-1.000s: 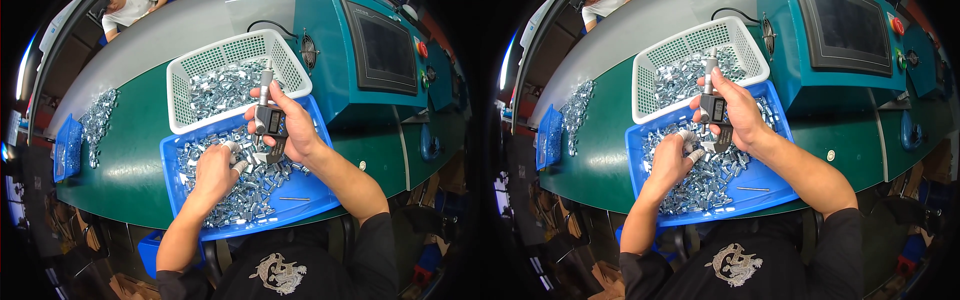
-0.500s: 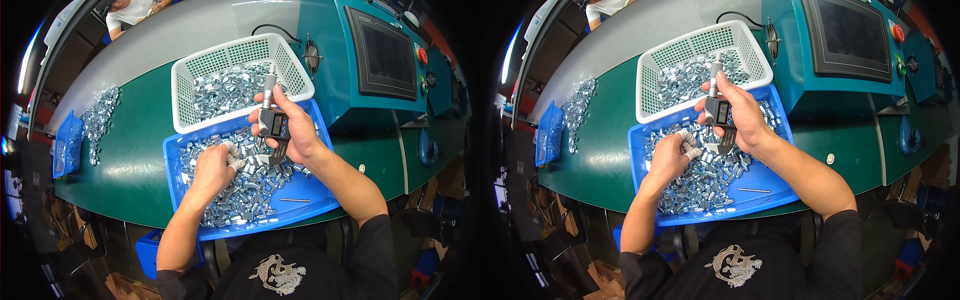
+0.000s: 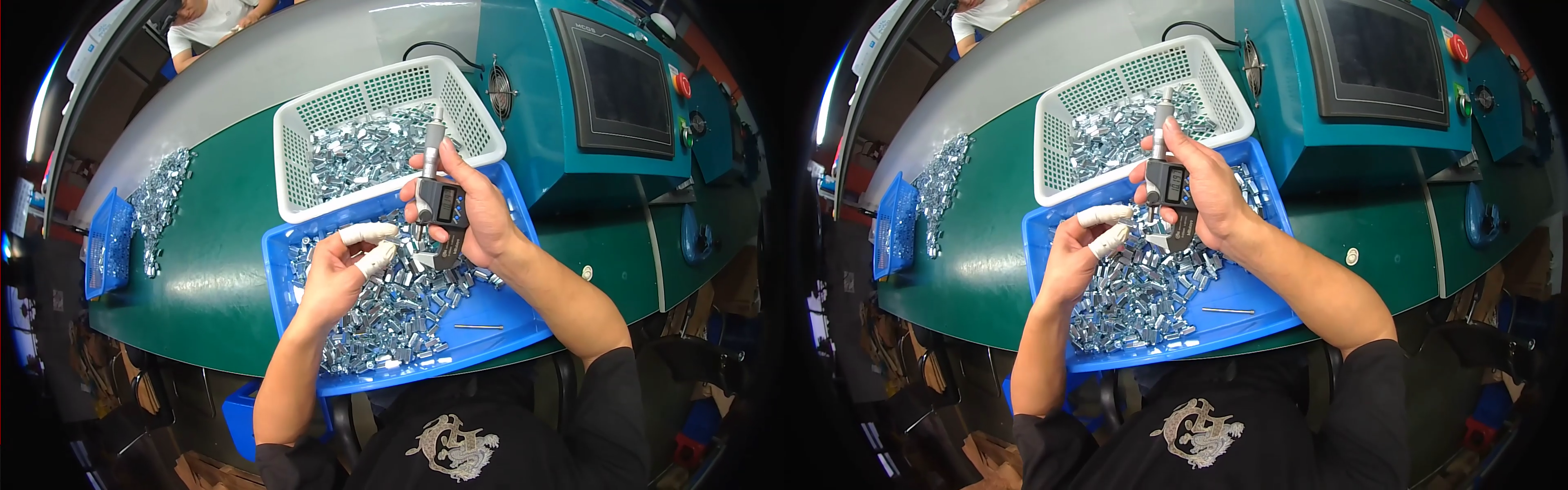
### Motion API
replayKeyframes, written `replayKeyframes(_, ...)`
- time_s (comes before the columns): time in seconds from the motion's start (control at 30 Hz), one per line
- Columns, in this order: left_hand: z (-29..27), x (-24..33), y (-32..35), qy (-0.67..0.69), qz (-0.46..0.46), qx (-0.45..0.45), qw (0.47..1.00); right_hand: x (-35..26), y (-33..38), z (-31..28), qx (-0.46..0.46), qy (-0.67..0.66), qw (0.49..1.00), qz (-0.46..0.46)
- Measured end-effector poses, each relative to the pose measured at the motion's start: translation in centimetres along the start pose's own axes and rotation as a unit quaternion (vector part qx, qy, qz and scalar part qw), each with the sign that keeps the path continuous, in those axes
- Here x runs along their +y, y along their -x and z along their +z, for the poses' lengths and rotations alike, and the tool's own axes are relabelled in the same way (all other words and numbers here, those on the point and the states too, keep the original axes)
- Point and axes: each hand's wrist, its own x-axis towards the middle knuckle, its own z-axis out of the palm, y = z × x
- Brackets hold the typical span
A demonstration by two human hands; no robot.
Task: Measure small metal parts using a digital caliper.
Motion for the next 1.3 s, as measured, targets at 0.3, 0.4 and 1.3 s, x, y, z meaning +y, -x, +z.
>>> replayKeyframes(0.3, 0.9, -0.2, 0.3, 0.111, -0.032, -0.043, 0.992, 0.0, 0.1, 0.0, -0.013, -0.044, 0.999, 0.007)
replayKeyframes(0.4, 1.2, 0.1, 0.4, 0.117, -0.037, -0.036, 0.992, 0.0, 0.1, 0.0, -0.011, -0.052, 0.999, 0.005)
replayKeyframes(1.3, 1.5, -0.1, 0.4, 0.107, -0.016, -0.025, 0.994, 0.0, 0.2, 0.1, -0.019, -0.036, 0.999, -0.013)
